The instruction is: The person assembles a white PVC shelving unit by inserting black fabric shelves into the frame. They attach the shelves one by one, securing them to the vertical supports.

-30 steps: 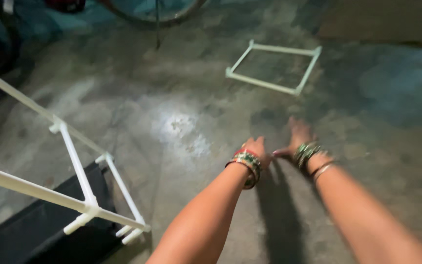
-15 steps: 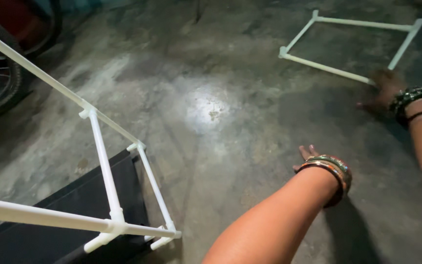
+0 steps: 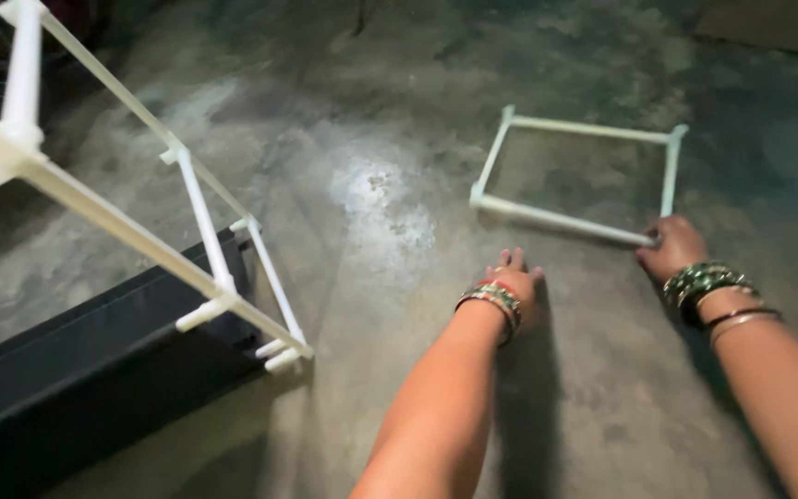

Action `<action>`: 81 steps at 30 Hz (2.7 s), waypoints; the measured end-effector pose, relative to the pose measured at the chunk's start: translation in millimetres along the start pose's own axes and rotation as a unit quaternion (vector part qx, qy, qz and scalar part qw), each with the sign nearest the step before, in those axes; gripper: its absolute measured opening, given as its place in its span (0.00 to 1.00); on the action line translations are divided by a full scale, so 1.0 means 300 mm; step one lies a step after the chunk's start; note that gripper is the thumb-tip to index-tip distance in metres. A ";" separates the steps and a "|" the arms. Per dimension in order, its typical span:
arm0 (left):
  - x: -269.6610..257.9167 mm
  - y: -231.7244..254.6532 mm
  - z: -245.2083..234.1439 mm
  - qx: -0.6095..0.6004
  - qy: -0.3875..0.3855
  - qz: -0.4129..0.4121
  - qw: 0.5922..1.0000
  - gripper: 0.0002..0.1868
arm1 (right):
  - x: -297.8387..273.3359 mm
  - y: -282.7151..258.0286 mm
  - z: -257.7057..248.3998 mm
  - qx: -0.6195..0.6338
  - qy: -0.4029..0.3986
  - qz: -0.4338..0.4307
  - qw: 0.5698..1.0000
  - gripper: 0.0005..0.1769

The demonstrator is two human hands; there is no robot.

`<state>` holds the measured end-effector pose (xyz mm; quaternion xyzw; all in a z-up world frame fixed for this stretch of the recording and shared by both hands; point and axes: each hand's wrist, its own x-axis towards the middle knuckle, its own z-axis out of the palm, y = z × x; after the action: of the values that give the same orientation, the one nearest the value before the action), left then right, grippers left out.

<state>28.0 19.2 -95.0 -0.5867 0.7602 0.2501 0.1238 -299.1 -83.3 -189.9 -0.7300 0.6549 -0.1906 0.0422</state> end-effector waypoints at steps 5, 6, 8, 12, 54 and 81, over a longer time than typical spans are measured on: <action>-0.231 0.133 0.082 -0.200 0.142 -0.061 0.967 0.50 | -0.555 -0.291 -0.259 0.102 0.103 0.043 0.989 0.11; -0.256 0.155 0.082 -0.236 0.149 -0.085 0.956 0.50 | -0.640 -0.339 -0.338 0.128 0.124 0.033 0.983 0.11; -0.293 0.183 0.057 -0.301 0.166 -0.132 0.930 0.51 | -0.768 -0.414 -0.507 0.145 0.145 0.027 0.978 0.11; -0.354 0.236 -0.088 -0.410 0.404 -0.091 0.813 0.40 | -0.929 -0.499 -0.830 0.156 0.178 -0.001 0.972 0.12; -2.879 -0.252 -1.355 -0.541 0.573 0.168 0.593 0.27 | -1.232 -2.223 -2.227 0.884 0.088 -0.046 0.456 0.20; -2.195 -0.715 -1.351 -0.512 0.543 0.210 0.632 0.15 | -0.585 -3.007 -2.071 0.750 0.099 -0.293 0.584 0.03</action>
<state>460.4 312.8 513.7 -0.4098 0.5431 0.2547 -0.6872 329.7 329.2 625.7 -0.5681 0.0298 -0.6875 0.4514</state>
